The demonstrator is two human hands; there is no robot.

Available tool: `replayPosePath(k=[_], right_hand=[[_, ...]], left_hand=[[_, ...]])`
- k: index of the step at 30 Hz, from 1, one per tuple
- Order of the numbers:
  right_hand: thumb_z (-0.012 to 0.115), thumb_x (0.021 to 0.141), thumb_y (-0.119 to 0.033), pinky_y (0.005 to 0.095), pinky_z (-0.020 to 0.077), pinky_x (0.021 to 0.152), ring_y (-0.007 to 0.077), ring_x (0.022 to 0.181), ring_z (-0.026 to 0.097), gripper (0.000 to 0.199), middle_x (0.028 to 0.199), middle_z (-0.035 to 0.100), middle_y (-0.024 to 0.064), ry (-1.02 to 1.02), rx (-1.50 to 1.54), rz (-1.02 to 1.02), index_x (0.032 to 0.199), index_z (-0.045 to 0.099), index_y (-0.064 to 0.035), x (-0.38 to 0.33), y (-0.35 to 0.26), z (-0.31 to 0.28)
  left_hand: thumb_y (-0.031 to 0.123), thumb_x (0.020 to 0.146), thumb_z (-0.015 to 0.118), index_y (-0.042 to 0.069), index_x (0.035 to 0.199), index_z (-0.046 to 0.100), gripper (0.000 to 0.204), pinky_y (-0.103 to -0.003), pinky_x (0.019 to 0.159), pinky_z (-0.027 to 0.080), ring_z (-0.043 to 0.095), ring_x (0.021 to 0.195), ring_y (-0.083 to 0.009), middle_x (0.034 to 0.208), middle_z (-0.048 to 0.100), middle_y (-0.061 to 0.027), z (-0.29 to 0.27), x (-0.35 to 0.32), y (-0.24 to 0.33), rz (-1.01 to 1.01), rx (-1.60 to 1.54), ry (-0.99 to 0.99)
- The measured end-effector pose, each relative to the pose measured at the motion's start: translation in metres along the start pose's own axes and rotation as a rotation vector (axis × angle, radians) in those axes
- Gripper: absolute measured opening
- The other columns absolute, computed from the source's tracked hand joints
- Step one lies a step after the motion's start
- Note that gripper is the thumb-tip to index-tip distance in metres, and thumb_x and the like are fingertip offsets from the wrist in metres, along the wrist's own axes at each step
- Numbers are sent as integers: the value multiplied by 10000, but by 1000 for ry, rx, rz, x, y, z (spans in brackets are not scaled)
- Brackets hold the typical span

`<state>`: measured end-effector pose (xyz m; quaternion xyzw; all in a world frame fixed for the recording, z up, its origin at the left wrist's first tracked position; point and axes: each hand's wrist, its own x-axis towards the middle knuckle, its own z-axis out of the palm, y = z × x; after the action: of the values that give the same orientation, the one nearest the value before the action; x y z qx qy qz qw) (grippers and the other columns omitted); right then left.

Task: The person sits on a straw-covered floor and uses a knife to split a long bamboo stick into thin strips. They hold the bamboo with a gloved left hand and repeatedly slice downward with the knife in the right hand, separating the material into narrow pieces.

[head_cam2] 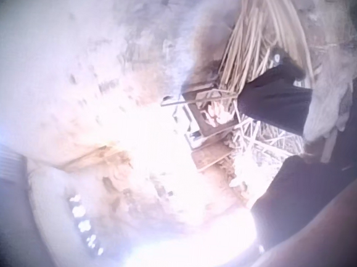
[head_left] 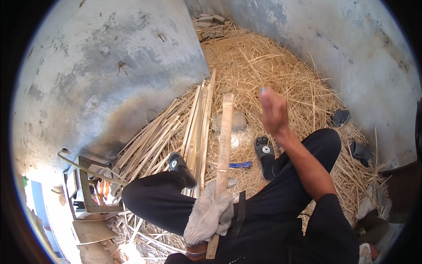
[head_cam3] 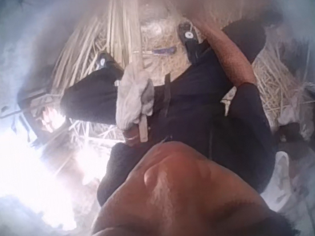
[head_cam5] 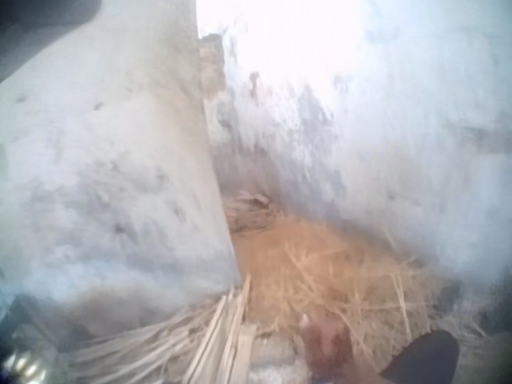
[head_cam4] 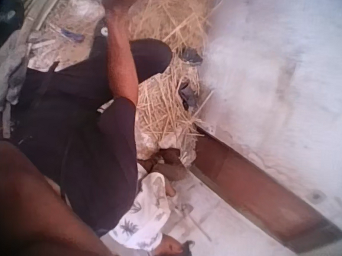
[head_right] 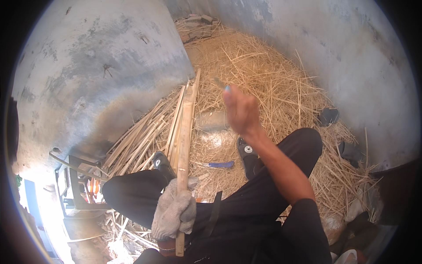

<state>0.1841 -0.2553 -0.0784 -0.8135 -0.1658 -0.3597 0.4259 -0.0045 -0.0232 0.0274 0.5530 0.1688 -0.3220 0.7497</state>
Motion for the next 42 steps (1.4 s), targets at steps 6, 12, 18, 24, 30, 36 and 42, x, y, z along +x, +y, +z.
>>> replayPosePath(k=[6,12,18,24,30,36,42], right_hand=[[482,1042,-440,389,391,431,271,435,511,449,539,503,90,-325,210,-179,783,513,-75,-20,-48,16],[519,1024,-445,389,412,421,253,445,549,449,544,517,87,-297,-31,-265,767,513,-77,-18,-41,12],[466,1052,-449,362,355,348,192,347,437,463,449,438,44,-18,-704,70,762,554,-99,6,44,35],[454,1057,-447,371,344,377,197,371,445,464,472,456,49,-39,-153,195,774,552,-92,17,-6,-3],[534,1020,-431,404,385,435,263,430,510,428,528,502,89,-350,142,-175,772,526,-83,-11,-45,-2],[463,1035,-492,402,389,440,299,461,522,516,559,463,116,-292,22,-255,747,489,-65,-14,-38,4],[480,1026,-516,374,379,414,229,428,477,533,561,446,71,-168,-227,-251,717,437,-85,-5,-10,30]], left_hand=[[203,1039,501,42,1290,479,299,-240,325,290,344,360,-79,542,402,18,-7,2,-4,92,-57,25],[204,1031,513,46,1285,482,301,-242,315,283,334,354,-77,529,385,25,-5,2,-3,86,-44,40],[205,1024,524,50,1280,484,302,-245,306,277,324,348,-75,516,369,31,0,-16,-11,50,-3,-15],[237,1014,533,27,1225,520,298,-237,295,235,272,336,-63,498,341,31,15,-7,1,82,-227,96],[275,1018,545,31,1223,525,320,-226,293,229,269,336,-52,494,335,37,-9,-2,-8,74,-171,-30],[279,1054,490,37,1203,522,286,-225,275,204,237,321,-45,484,304,56,-8,-3,-15,34,-209,-74],[289,1066,468,75,1083,545,228,-227,250,201,227,289,-55,479,295,57,-32,21,-24,116,-581,-342]])
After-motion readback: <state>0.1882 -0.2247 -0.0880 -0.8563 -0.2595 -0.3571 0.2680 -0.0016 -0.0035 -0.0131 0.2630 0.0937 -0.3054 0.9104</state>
